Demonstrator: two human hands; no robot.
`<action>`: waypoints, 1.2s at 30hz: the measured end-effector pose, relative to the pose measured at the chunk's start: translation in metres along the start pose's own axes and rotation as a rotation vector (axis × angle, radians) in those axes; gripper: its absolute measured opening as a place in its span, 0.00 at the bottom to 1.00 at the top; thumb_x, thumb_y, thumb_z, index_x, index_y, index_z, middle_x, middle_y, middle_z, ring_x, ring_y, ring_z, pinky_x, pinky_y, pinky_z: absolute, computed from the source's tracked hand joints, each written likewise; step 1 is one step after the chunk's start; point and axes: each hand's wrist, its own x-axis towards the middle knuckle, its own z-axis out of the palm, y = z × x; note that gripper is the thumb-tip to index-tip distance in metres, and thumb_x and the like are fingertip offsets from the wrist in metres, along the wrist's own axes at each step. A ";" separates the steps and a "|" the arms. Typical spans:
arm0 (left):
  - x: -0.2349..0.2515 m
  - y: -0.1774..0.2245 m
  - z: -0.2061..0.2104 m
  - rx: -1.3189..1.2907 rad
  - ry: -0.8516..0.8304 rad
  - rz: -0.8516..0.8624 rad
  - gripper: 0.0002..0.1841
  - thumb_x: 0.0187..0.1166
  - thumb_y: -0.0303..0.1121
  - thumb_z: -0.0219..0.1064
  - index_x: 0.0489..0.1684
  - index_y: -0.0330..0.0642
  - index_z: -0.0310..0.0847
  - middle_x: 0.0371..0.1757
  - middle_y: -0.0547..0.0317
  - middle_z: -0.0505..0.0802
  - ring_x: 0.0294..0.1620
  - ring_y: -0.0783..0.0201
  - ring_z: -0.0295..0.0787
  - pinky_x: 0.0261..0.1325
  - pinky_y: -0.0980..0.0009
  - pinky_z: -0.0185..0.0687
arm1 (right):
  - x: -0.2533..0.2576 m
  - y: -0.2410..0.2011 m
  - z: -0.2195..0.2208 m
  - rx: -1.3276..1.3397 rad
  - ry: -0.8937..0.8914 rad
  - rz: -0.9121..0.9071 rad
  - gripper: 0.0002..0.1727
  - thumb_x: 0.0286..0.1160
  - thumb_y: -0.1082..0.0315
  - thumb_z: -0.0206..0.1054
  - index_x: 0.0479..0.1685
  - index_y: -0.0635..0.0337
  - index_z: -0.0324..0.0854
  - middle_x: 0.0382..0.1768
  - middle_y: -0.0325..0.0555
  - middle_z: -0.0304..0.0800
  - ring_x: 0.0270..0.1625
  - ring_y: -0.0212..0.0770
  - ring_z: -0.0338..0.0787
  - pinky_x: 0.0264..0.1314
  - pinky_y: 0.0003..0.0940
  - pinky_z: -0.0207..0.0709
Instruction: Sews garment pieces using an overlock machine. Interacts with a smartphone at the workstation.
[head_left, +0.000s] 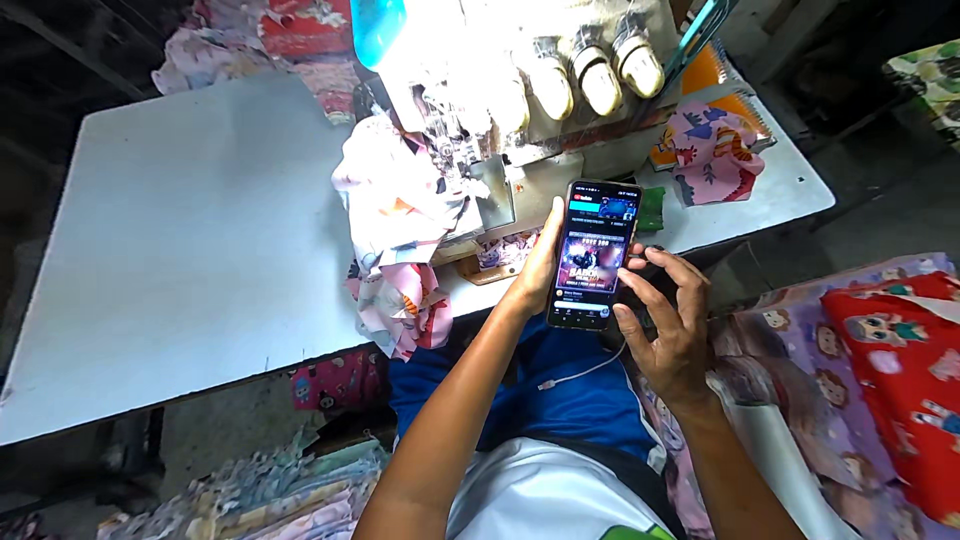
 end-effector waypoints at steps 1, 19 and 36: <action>0.000 0.000 0.000 0.004 0.003 -0.003 0.39 0.91 0.59 0.19 0.62 0.50 0.79 0.46 0.59 0.96 0.48 0.66 0.95 0.51 0.67 0.93 | 0.001 0.000 0.000 -0.010 -0.009 0.006 0.21 0.86 0.53 0.62 0.69 0.52 0.86 0.78 0.59 0.75 0.85 0.57 0.69 0.86 0.54 0.61; -0.001 0.000 0.000 0.058 0.053 -0.026 0.37 0.92 0.59 0.20 0.64 0.51 0.78 0.47 0.61 0.94 0.50 0.69 0.93 0.52 0.68 0.91 | 0.001 -0.003 0.000 0.007 -0.039 0.018 0.21 0.85 0.53 0.63 0.68 0.53 0.87 0.80 0.57 0.75 0.87 0.56 0.67 0.87 0.54 0.61; -0.001 0.000 -0.001 0.042 0.022 -0.027 0.38 0.91 0.60 0.19 0.64 0.52 0.78 0.47 0.61 0.95 0.50 0.68 0.94 0.52 0.67 0.91 | -0.004 -0.003 0.001 0.055 -0.025 0.007 0.15 0.82 0.56 0.67 0.55 0.53 0.91 0.76 0.59 0.78 0.86 0.58 0.69 0.88 0.55 0.62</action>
